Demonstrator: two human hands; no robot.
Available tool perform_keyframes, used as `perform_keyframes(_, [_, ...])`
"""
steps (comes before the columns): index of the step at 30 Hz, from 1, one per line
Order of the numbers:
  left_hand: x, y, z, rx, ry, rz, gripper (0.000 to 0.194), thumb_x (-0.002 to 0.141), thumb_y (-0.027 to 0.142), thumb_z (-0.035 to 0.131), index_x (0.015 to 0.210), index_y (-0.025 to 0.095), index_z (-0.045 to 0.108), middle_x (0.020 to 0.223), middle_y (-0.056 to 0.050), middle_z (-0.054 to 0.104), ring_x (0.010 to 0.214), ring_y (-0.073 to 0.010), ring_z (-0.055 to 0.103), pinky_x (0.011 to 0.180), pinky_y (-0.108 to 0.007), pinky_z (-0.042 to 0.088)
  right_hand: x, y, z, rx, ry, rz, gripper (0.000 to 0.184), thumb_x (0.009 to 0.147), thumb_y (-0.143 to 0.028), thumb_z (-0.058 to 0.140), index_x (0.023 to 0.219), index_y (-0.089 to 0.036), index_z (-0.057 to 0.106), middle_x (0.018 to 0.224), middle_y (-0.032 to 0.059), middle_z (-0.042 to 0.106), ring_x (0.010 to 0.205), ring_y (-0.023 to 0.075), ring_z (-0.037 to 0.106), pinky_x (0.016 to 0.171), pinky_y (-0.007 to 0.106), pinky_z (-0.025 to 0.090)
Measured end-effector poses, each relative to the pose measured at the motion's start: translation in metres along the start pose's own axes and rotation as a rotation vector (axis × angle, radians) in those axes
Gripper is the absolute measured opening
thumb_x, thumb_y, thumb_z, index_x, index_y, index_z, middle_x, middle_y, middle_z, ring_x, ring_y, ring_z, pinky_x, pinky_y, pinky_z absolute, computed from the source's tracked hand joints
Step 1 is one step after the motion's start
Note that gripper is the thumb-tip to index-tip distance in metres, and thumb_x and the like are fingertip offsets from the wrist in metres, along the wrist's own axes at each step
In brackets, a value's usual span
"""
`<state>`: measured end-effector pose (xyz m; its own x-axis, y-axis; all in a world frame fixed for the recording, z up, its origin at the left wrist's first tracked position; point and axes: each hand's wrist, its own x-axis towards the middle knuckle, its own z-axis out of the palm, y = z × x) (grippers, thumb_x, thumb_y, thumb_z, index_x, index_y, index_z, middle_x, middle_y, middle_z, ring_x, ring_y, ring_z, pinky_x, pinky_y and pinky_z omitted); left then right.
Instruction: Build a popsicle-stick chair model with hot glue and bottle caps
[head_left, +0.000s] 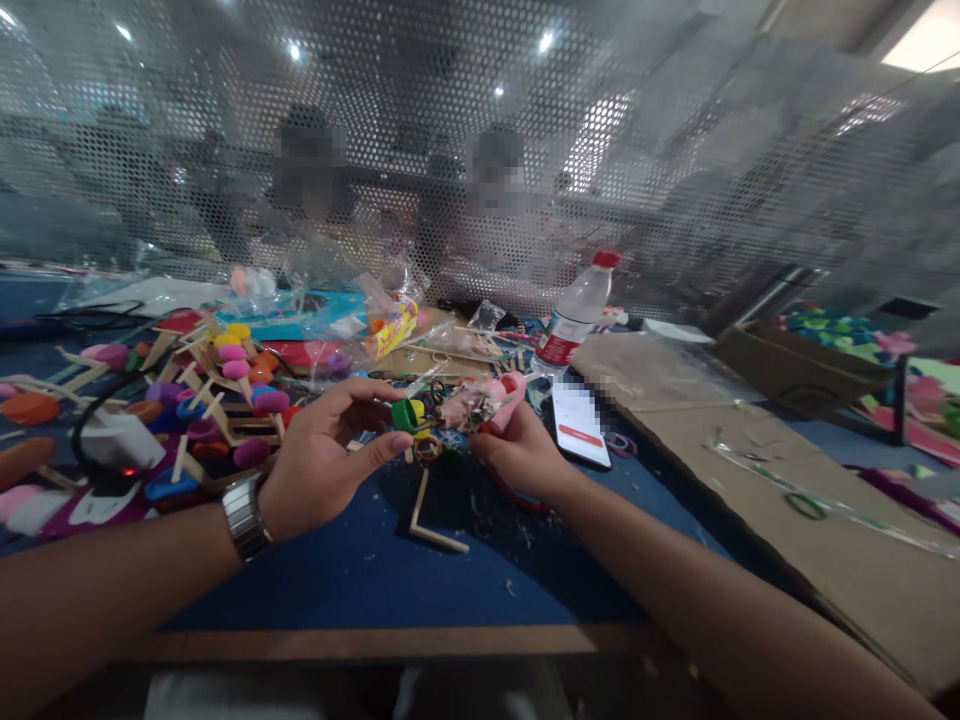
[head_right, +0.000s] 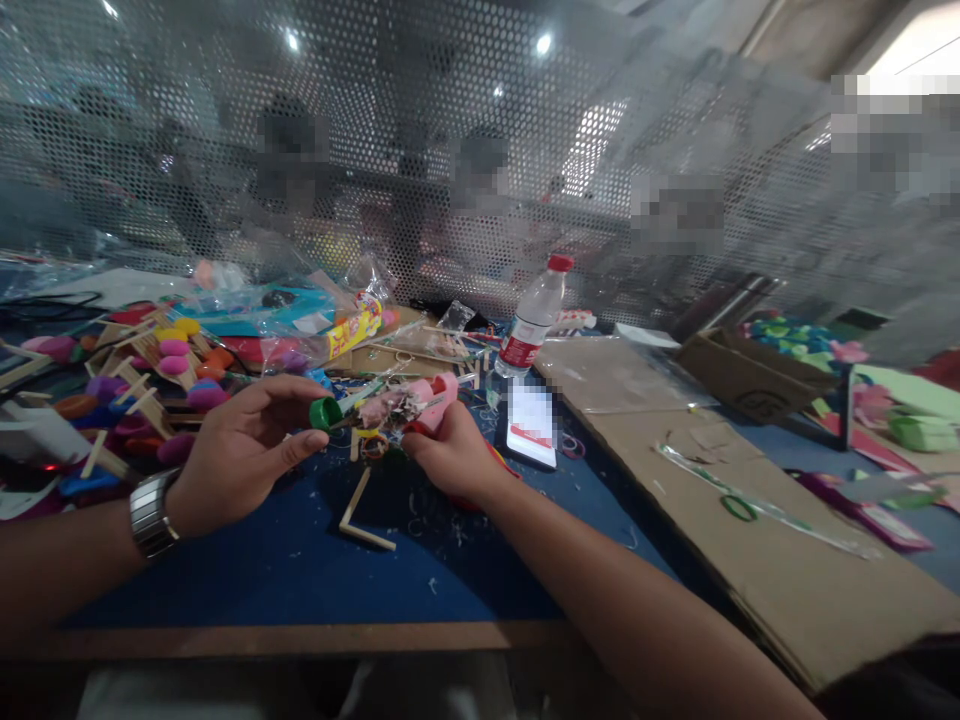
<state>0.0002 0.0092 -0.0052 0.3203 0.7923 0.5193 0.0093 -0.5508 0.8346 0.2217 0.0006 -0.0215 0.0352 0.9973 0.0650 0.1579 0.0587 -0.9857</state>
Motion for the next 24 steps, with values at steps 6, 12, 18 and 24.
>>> perform_keyframes(6, [-0.0005, -0.0016, -0.0005, -0.008, 0.025, -0.019, 0.033, 0.079, 0.028, 0.08, 0.108, 0.018, 0.067, 0.094, -0.006, 0.071, 0.083, -0.0172, 0.07, 0.073, -0.026, 0.061, -0.0001, -0.0031, 0.0008, -0.017, -0.007, 0.005, 0.027, 0.053, -0.026, 0.058, 0.076, -0.024, 0.044, 0.059, -0.0059, 0.049, 0.054, 0.0127, 0.044, 0.05, 0.028, 0.034])
perform_keyframes(12, [-0.0009, -0.0033, -0.0015, -0.03, 0.003, -0.031, 0.033, 0.08, 0.026, 0.079, 0.11, 0.022, 0.067, 0.096, -0.004, 0.071, 0.084, -0.0146, 0.07, 0.074, -0.022, 0.06, 0.0004, -0.0003, 0.0006, -0.01, 0.011, 0.02, 0.03, 0.053, -0.027, 0.059, 0.079, -0.023, 0.044, 0.059, -0.0064, 0.049, 0.053, 0.012, 0.043, 0.05, 0.028, 0.034])
perform_keyframes(18, [-0.0008, -0.0014, -0.001, -0.045, 0.005, -0.053, 0.033, 0.08, 0.027, 0.079, 0.11, 0.022, 0.067, 0.093, -0.003, 0.071, 0.083, -0.0136, 0.069, 0.072, -0.019, 0.058, -0.0003, -0.001, -0.0003, 0.004, -0.011, -0.007, 0.026, 0.054, -0.025, 0.058, 0.076, -0.024, 0.044, 0.057, -0.0069, 0.049, 0.051, 0.0111, 0.041, 0.05, 0.027, 0.034])
perform_keyframes(24, [-0.0001, 0.0003, -0.0005, -0.067, 0.017, -0.043, 0.031, 0.08, 0.027, 0.08, 0.108, 0.021, 0.068, 0.094, -0.003, 0.073, 0.083, -0.0145, 0.071, 0.073, -0.021, 0.059, -0.0001, -0.0017, -0.0002, -0.004, 0.009, 0.01, 0.027, 0.054, -0.024, 0.059, 0.075, -0.024, 0.043, 0.057, -0.0064, 0.049, 0.052, 0.0118, 0.042, 0.05, 0.027, 0.034])
